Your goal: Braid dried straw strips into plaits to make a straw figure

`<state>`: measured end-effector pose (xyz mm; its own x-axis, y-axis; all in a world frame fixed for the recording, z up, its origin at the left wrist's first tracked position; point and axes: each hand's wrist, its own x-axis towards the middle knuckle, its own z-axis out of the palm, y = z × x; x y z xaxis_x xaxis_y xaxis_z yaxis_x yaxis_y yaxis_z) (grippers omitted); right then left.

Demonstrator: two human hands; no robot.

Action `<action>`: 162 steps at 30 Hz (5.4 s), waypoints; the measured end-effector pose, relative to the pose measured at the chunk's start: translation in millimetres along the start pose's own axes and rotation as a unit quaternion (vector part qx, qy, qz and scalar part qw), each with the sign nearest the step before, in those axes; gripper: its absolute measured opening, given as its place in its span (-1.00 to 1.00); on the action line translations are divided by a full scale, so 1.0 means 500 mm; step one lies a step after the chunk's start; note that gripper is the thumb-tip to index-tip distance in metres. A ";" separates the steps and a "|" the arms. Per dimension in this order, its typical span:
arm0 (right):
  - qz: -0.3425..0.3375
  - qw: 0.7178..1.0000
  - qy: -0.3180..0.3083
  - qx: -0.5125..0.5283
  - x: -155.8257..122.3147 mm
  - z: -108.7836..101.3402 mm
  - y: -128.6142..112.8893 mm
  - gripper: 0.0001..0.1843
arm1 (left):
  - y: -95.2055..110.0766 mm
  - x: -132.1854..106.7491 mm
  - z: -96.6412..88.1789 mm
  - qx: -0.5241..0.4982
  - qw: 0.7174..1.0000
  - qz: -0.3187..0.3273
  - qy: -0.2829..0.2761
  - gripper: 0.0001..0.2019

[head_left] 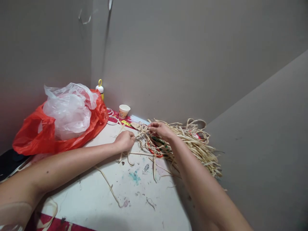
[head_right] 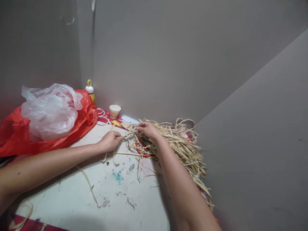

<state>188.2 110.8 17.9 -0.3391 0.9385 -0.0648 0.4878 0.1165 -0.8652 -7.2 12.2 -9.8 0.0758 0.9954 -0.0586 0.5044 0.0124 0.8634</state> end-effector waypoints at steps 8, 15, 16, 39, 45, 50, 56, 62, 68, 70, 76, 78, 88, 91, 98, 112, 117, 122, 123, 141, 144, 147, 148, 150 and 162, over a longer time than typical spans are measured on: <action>-0.041 0.995 -0.010 -0.088 0.033 0.063 -0.040 -0.93 | 0.024 -0.015 0.005 0.120 0.992 0.020 -0.016 -0.81; 0.015 0.981 -0.010 -0.196 0.025 0.035 0.009 -0.87 | 0.025 -0.017 0.034 0.169 0.984 0.021 -0.044 -0.80; 0.008 0.979 0.002 -0.203 0.024 0.036 0.015 -0.90 | 0.024 -0.014 0.041 0.173 0.984 0.022 -0.045 -0.80; -0.095 0.936 0.095 -0.325 0.071 0.104 0.057 -0.80 | 0.001 0.021 0.029 0.161 0.987 0.017 -0.016 -0.81; -0.088 0.928 0.097 -0.349 0.052 0.118 0.050 -0.83 | 0.003 0.011 0.030 0.148 0.989 0.013 -0.015 -0.83; -0.088 0.926 0.082 -0.358 0.041 0.119 0.041 -0.80 | 0.003 0.007 0.028 0.101 0.995 0.009 -0.026 -0.83; -0.092 0.934 0.053 -0.341 0.022 0.110 0.019 -0.77 | 0.005 0.014 0.016 -0.030 0.994 -0.064 -0.078 -0.84; -0.076 0.965 0.073 -0.241 -0.012 0.094 -0.044 -0.90 | 0.020 0.026 -0.010 -0.200 0.952 -0.168 -0.157 -0.84; -0.009 0.993 0.112 -0.041 -0.077 0.092 -0.090 -0.79 | 0.013 0.041 -0.025 -0.295 0.911 -0.210 -0.199 -0.86; 0.045 0.996 0.076 0.023 -0.100 0.103 -0.087 -0.78 | 0.012 0.040 -0.026 -0.315 0.898 -0.214 -0.220 -0.87; 0.174 0.969 0.024 0.171 -0.143 0.151 -0.061 -0.79 | 0.010 0.034 -0.018 -0.359 0.888 -0.193 -0.211 -0.80; 0.192 0.958 0.029 0.211 -0.149 0.164 -0.055 -0.77 | 0.007 0.036 -0.014 -0.363 0.890 -0.188 -0.203 -0.80; 0.229 0.914 0.033 0.332 -0.169 0.165 -0.039 -0.78 | 0.008 0.038 -0.017 -0.343 0.893 -0.175 -0.233 -0.75; 0.232 0.913 0.019 0.335 -0.170 0.154 -0.031 -0.82 | 0.008 0.040 -0.019 -0.335 0.894 -0.171 -0.242 -0.74; 0.227 0.915 -0.015 0.332 -0.155 0.149 -0.018 -0.89 | 0.005 0.041 -0.020 -0.324 0.901 -0.163 -0.238 -0.81; 0.196 0.929 -0.027 0.313 -0.152 0.156 -0.014 -0.84 | 0.009 0.039 -0.024 -0.298 0.902 -0.154 -0.271 -0.86; 0.184 0.939 -0.029 0.288 -0.146 0.155 -0.010 -0.82 | 0.010 0.039 -0.026 -0.289 0.909 -0.150 -0.261 -0.84; 0.172 0.956 -0.021 0.238 -0.146 0.153 -0.004 -0.70 | 0.007 0.041 -0.023 -0.287 0.912 -0.152 -0.252 -0.77; 0.171 0.958 -0.019 0.228 -0.145 0.154 -0.004 -0.68 | 0.006 0.041 -0.022 -0.286 0.913 -0.150 -0.250 -0.77; 0.087 0.995 0.005 0.042 -0.153 0.151 -0.017 -0.76 | -0.001 0.045 -0.004 -0.278 0.927 -0.137 -0.209 -0.76; 0.038 0.997 0.017 -0.062 -0.155 0.142 -0.024 -0.73 | 0.004 0.042 -0.004 -0.275 0.930 -0.136 -0.200 -0.78; 0.005 0.990 0.025 -0.136 -0.153 0.133 -0.030 -0.73 | 0.009 0.041 -0.005 -0.264 0.937 -0.133 -0.187 -0.78; 0.012 0.991 0.023 -0.132 -0.152 0.131 -0.031 -0.74 | 0.010 0.041 -0.005 -0.260 0.939 -0.133 -0.185 -0.78; 0.051 0.995 0.018 -0.083 -0.150 0.129 -0.030 -0.76 | 0.010 0.042 -0.006 -0.255 0.940 -0.132 -0.184 -0.77; 0.068 0.995 0.010 -0.066 -0.152 0.130 -0.023 -0.73 | 0.007 0.040 -0.006 -0.250 0.943 -0.131 -0.178 -0.78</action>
<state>156.0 17.1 0.3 -0.2468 0.9549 -0.1652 0.6295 0.0284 -0.7764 -6.4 32.4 -6.5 0.3342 0.8582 -0.3896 0.0833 0.3848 0.9192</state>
